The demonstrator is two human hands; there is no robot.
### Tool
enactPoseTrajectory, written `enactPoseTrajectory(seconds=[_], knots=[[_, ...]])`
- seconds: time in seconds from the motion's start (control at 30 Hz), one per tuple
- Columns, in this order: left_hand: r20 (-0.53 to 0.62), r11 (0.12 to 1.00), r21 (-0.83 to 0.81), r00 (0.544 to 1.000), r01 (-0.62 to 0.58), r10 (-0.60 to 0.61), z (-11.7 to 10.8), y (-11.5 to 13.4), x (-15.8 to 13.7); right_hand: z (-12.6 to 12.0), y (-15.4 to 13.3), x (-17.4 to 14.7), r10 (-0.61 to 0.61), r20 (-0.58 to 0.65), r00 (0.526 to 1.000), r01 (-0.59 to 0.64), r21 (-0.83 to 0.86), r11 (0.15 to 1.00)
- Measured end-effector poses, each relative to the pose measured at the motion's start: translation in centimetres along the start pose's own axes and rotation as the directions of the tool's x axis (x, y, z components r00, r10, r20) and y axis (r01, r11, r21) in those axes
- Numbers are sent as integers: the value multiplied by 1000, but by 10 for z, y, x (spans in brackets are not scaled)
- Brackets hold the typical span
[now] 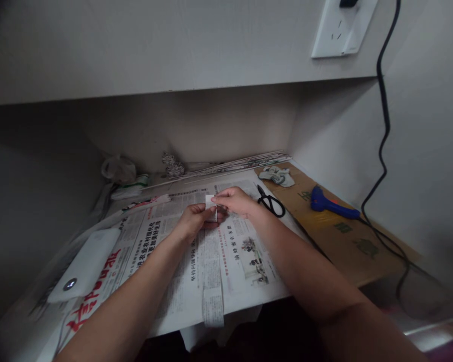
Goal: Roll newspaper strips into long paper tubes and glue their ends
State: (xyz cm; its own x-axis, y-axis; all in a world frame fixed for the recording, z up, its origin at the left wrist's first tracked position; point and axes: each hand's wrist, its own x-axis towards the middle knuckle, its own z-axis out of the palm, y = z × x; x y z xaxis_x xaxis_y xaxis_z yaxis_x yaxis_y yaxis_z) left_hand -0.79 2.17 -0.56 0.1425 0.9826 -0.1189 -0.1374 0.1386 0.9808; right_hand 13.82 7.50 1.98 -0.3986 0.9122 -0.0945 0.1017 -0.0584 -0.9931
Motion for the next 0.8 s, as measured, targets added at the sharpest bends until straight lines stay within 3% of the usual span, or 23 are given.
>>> enactPoseTrajectory(seconds=[0.17, 0.3, 0.8], knots=[[18, 1000, -2, 1000, 7, -7, 0, 0, 0, -6, -2, -1, -31, 90, 995, 36, -50, 998], [12, 1000, -10, 1000, 27, -27, 2, 3, -2, -7, 0, -1, -36, 94, 995, 43, -74, 996], [-4, 1000, -10, 1000, 13, -13, 4, 5, -3, 1, 8, 6, 25, -72, 997, -24, 19, 1000]])
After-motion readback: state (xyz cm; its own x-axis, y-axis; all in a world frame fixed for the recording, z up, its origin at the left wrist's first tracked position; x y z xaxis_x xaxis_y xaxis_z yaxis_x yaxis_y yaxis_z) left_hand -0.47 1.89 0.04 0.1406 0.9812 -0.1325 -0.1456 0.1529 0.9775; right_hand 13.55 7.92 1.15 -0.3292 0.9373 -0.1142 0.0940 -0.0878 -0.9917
